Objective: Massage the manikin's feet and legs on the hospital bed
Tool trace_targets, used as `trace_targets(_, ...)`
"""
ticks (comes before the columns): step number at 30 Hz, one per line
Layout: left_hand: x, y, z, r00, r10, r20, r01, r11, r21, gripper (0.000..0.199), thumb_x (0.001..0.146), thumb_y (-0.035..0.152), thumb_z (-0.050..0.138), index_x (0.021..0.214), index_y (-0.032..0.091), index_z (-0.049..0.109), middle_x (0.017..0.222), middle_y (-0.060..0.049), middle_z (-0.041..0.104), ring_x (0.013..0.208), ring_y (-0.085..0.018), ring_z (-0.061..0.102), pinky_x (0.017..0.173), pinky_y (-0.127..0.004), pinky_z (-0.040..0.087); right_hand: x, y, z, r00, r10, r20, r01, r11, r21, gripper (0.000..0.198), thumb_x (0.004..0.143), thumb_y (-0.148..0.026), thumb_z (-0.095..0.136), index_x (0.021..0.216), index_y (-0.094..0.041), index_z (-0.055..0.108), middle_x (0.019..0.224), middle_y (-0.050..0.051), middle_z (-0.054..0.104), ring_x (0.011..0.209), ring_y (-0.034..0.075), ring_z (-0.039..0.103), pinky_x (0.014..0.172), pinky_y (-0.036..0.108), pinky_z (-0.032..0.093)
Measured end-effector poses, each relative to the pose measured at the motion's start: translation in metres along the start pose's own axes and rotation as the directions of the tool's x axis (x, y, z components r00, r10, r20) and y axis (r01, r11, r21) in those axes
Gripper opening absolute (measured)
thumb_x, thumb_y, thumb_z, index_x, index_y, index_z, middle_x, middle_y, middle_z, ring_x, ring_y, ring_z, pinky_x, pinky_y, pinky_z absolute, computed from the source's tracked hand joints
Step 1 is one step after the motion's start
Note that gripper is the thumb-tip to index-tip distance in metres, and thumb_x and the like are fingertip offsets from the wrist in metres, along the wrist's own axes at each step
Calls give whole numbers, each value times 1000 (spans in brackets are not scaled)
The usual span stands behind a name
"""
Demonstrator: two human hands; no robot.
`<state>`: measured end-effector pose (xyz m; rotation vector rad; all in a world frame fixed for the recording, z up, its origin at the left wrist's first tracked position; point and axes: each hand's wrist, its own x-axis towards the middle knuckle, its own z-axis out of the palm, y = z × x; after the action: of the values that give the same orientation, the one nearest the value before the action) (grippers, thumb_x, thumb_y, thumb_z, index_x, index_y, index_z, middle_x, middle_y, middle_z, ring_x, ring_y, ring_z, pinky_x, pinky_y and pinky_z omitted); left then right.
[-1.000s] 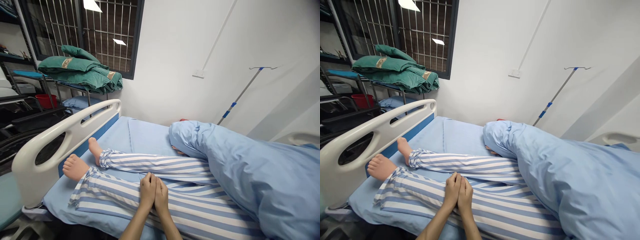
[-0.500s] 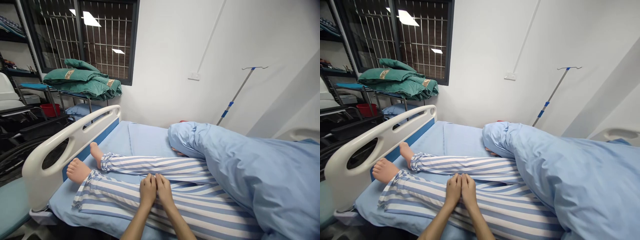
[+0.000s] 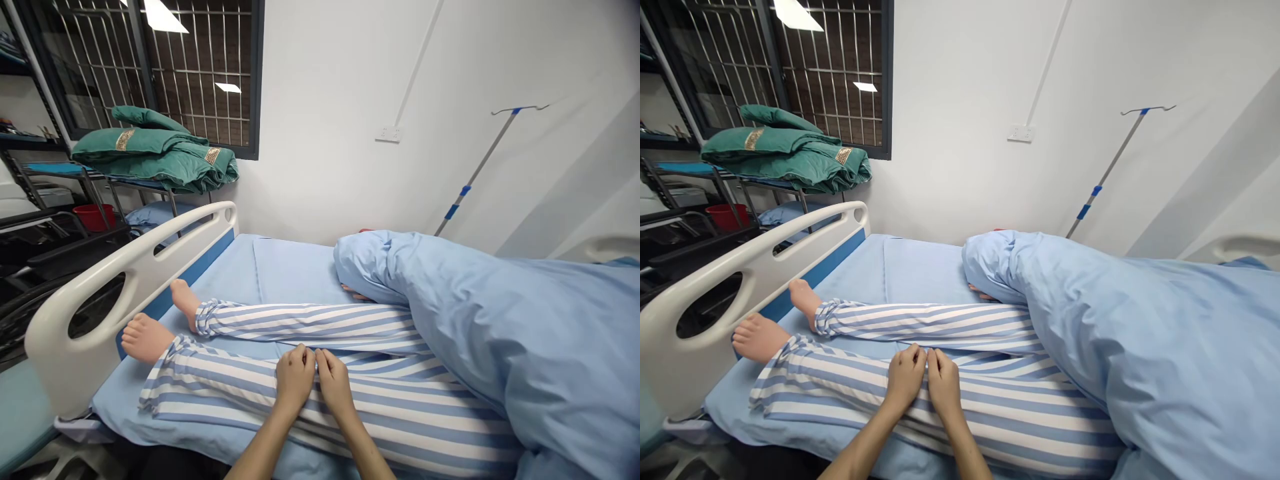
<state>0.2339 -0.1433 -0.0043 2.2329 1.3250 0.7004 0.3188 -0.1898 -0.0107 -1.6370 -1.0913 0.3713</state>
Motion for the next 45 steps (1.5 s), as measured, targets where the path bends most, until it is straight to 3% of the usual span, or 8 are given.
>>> trace_targets(5, 7, 14, -2, 994, -108, -9, 105, 977, -187, 27, 83, 25, 39, 59, 19, 50, 62, 0, 58, 63, -13, 50, 59, -24, 28, 1, -1, -3, 999, 36, -9, -35, 996, 80, 38, 82, -46, 40, 59, -17, 44, 54, -3, 45, 54, 11, 39, 52, 22, 31)
trace_targets(9, 8, 28, 6, 993, -119, -17, 106, 936, -334, 32, 85, 27, 34, 55, 19, 45, 55, 1, 53, 56, -11, 46, 55, -23, 28, 2, -3, -8, 996, 84, -18, -79, 977, 198, 38, 81, -48, 40, 64, -16, 49, 60, 0, 52, 59, 13, 44, 56, 24, 37)
trace_targets(17, -4, 12, 30, 996, 53, -68, -55, 998, -37, 27, 87, 26, 34, 78, 19, 59, 80, -6, 64, 74, -17, 55, 67, -26, 33, 1, -3, -8, 992, 94, -83, -80, 984, 157, 39, 81, -49, 42, 59, -17, 45, 54, -2, 46, 54, 11, 40, 52, 22, 36)
trace_targets(24, -3, 7, 23, 996, 93, -17, -91, 993, 71, 30, 89, 24, 32, 85, 19, 61, 85, -7, 65, 77, -19, 57, 66, -28, 33, 1, -7, -7, 996, 54, -66, -47, 994, 96, 41, 81, -50, 41, 56, -18, 44, 51, -2, 45, 52, 11, 39, 50, 23, 33)
trace_targets(30, -4, 3, 9, 1000, 31, -4, -30, 996, 78, 29, 88, 27, 33, 81, 20, 60, 76, -6, 66, 72, -18, 58, 60, -27, 30, 3, -16, -15, 999, -5, 53, 6, 1000, -16, 42, 82, -50, 42, 55, -18, 42, 49, -4, 43, 49, 10, 35, 49, 22, 28)
trace_targets(40, -2, 8, 4, 1000, -16, 18, 15, 998, 56, 24, 83, 25, 39, 71, 20, 60, 68, -5, 64, 66, -17, 57, 56, -25, 26, -6, -7, -22, 999, -9, 41, 10, 1000, -24, 40, 83, -49, 41, 55, -19, 36, 49, -5, 37, 49, 10, 33, 47, 22, 27)
trace_targets(45, -1, 7, 5, 1000, -11, 17, 10, 999, 30, 24, 82, 24, 40, 69, 21, 60, 64, -3, 62, 63, -15, 55, 56, -26, 24, -13, 4, -27, 999, -16, 28, 19, 993, -116, 41, 84, -49, 38, 55, -20, 34, 48, -5, 34, 48, 10, 32, 49, 23, 25)
